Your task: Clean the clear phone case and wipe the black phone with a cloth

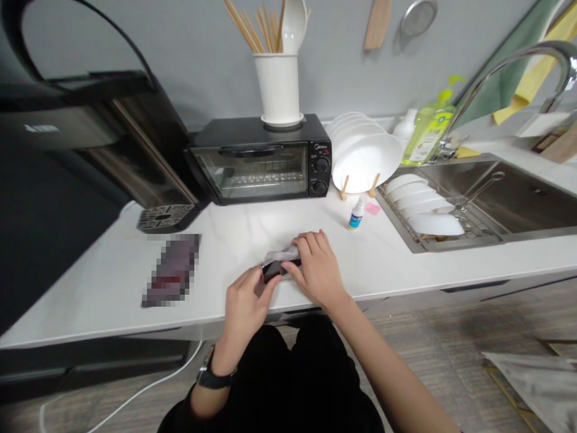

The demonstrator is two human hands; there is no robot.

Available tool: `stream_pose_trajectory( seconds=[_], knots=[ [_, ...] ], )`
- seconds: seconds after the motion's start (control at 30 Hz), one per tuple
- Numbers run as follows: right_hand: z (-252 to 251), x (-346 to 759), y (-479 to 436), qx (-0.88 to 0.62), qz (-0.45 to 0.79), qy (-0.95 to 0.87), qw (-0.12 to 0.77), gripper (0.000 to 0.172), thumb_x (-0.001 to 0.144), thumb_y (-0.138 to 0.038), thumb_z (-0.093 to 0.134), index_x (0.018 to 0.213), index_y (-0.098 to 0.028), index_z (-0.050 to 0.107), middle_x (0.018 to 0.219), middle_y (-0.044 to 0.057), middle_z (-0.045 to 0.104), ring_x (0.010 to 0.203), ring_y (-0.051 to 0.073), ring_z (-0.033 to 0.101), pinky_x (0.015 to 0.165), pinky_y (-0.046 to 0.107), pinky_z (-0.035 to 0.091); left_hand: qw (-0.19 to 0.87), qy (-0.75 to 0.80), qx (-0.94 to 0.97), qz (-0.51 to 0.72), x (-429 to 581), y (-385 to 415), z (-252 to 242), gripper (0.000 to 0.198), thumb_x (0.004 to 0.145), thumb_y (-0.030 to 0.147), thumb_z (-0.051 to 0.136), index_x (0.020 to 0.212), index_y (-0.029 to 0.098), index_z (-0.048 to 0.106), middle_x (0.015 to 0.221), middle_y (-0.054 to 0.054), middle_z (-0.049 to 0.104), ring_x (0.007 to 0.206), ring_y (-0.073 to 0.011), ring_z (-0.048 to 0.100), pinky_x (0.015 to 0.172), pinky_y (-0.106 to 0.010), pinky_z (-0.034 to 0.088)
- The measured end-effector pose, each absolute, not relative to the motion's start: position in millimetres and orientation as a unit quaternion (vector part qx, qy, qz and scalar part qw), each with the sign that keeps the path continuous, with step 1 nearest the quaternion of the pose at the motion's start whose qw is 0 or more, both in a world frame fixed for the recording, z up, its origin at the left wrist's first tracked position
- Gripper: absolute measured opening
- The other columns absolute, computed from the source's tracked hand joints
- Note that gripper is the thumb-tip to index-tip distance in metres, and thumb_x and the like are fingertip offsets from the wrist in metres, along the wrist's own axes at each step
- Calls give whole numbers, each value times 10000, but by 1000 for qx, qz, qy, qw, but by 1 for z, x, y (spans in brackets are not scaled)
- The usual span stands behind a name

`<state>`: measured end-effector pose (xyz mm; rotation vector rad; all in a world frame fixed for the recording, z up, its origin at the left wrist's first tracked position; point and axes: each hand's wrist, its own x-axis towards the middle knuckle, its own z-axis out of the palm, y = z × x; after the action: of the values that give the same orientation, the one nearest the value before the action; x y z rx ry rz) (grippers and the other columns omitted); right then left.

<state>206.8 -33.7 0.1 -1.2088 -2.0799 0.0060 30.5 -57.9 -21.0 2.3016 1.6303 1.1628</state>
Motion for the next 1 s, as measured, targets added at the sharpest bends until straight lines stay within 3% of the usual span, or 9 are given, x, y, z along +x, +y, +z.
stream_pose_trajectory(
  seconds=[0.1,0.2,0.27,0.4,0.53,0.67,0.8,1.0],
  knots=[
    [9,204,-38,-417,4,-808,415,444,1089,-506,325,1266,-198,592,1168,131,650,1099,303,597,1155,577,362,16,510,754,414,38,-53,0,155,992,199,566,851,205,629,828,-39,683,795,-206,660,704,-304,479],
    [17,204,-36,-379,24,-781,497,391,1102,-460,307,1124,-220,614,1050,107,638,964,266,608,907,453,504,-4,485,751,448,48,-48,21,178,989,206,587,813,208,604,788,-31,637,802,-207,617,715,-308,468],
    [21,209,-26,-385,68,-747,537,348,1111,-409,303,1017,-228,584,945,74,616,870,234,603,790,385,504,-1,468,746,473,56,-43,30,185,1000,252,615,820,211,595,806,-30,635,841,-208,604,758,-310,474],
    [24,213,-5,-421,123,-686,580,329,1119,-402,312,961,-231,545,834,24,590,766,198,594,710,330,483,70,455,726,511,68,-29,27,125,1010,303,629,924,214,606,904,-30,663,898,-196,638,828,-303,506],
    [27,204,-2,-430,95,-682,583,346,1119,-401,320,967,-227,578,854,37,628,801,210,609,737,348,494,140,519,737,409,69,-19,2,191,947,225,691,1118,193,612,996,-62,734,879,-224,711,767,-306,539],
    [34,205,-4,-379,-9,-782,494,330,1109,-341,371,1040,-231,675,1007,77,710,970,255,596,907,432,460,123,544,770,309,63,-19,-15,76,982,205,612,990,172,680,853,-89,752,802,-262,739,732,-330,545],
    [33,219,2,-418,-60,-795,435,387,1106,-380,327,1010,-213,663,876,83,666,847,273,552,786,424,442,108,545,775,300,60,-22,-15,129,995,268,632,979,170,714,809,-98,759,779,-263,752,711,-313,539],
    [27,214,-7,-377,-103,-814,430,369,1106,-430,355,1156,-211,648,1098,120,638,999,285,555,861,434,453,94,545,781,292,57,-27,-20,156,997,236,597,947,182,735,793,-98,756,758,-258,746,718,-332,545]
  ],
)
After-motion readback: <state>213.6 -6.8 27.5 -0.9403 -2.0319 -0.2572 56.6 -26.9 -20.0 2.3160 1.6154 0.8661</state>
